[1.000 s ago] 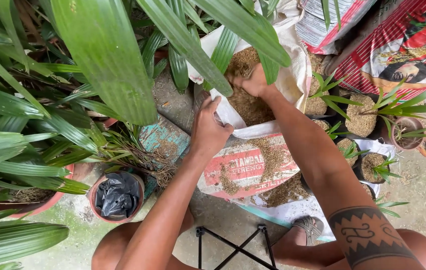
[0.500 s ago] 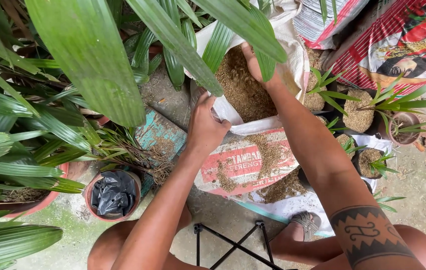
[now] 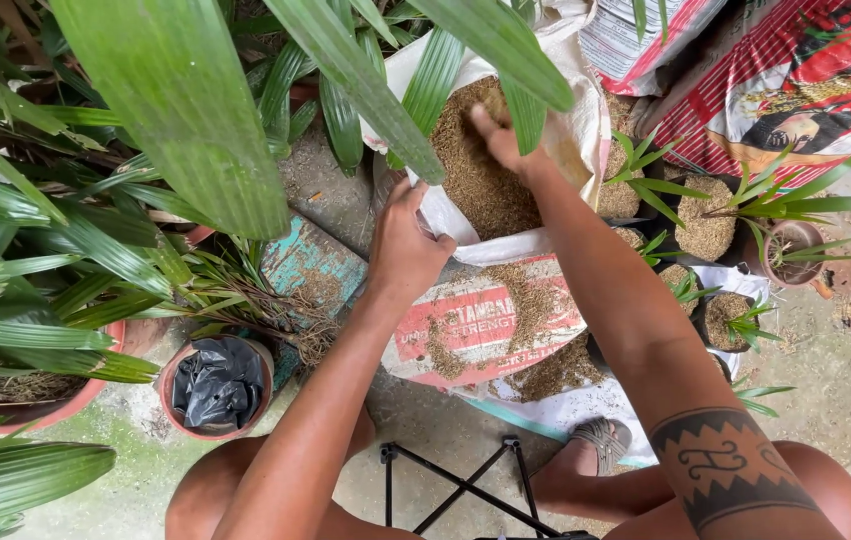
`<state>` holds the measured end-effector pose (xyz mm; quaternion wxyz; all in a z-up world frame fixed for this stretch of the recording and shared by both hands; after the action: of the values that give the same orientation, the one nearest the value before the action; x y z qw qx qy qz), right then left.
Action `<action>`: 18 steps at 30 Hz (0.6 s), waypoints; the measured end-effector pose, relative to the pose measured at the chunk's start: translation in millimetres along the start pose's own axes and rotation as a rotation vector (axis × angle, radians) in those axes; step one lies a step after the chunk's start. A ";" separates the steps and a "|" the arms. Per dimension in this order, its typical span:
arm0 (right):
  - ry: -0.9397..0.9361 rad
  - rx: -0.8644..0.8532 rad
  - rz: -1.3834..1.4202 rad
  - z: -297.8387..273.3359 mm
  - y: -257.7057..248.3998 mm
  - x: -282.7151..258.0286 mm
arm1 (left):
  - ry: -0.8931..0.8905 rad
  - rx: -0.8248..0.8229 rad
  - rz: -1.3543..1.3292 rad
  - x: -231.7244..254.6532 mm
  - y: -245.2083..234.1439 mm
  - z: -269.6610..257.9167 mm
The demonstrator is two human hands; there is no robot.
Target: The person is transplanting seedlings into small nursery pots by filling them with soil from a large bag and carefully placing the plants.
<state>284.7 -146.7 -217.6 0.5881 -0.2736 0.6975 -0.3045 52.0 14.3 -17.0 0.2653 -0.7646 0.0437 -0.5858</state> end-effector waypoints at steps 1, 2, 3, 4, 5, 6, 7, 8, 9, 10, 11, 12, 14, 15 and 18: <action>0.020 -0.177 -0.041 -13.5 0.6 -2.7 | 0.001 0.005 -0.019 -0.5 -0.4 -0.4; 0.039 -0.354 -0.081 -28.8 1.0 -5.5 | 0.002 0.010 -0.038 -1.2 -1.1 -0.8; 0.036 -0.355 -0.079 -23.7 10.0 19.8 | 0.003 0.014 -0.036 4.4 -1.6 -1.8; -0.021 -0.403 -0.345 -19.7 21.1 47.0 | -0.017 0.011 -0.040 8.5 -1.8 -2.8; -0.078 -0.450 -0.617 -17.7 31.3 77.2 | -0.042 0.008 -0.047 11.7 -1.0 -5.9; -0.081 -0.455 -0.619 -23.5 25.9 64.4 | -0.048 0.011 -0.049 8.2 -1.2 -3.9; -0.023 -0.472 -0.657 -30.4 18.1 56.5 | -0.030 0.016 -0.038 6.1 -1.0 -2.4; 0.035 -0.489 -0.694 -37.3 9.6 48.5 | -0.012 0.022 -0.026 4.5 -0.5 -1.1; 0.037 -0.482 -0.695 -38.0 4.0 42.9 | -0.006 0.019 -0.029 5.2 -1.1 -1.8; 0.020 -0.587 -0.720 -41.8 2.3 38.3 | -0.017 0.005 -0.028 5.3 -1.1 -2.6; 0.001 -0.692 -0.747 -45.2 -0.1 34.0 | -0.029 -0.007 -0.029 5.0 -0.6 -3.2; 0.003 -0.685 -0.752 -59.6 -29.7 6.9 | -0.025 -0.009 -0.036 6.7 -0.5 -1.9; 0.239 -0.615 -0.478 -95.8 -82.3 -42.8 | -0.029 0.001 -0.055 5.1 -4.0 -3.4; 0.238 -0.622 -0.482 -82.5 -85.1 -30.4 | -0.036 0.003 -0.055 6.1 -5.5 -3.0; -0.072 -0.549 -0.492 -54.3 -86.7 -4.2 | -0.041 -0.010 -0.043 6.0 -4.5 -7.6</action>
<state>233.9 -195.6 -143.5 0.4264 -0.5912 0.6454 -0.2285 45.8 13.2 -8.3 0.2493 -0.7787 0.0246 -0.5752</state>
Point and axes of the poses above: each hand's wrist, its own z-axis towards the middle knuckle, its own y-axis out of the palm, x = y × z, the point moved 5 cm from there along z, towards the middle knuckle, and after that the axes turned 8 degrees about x, right-handed, at the moved point
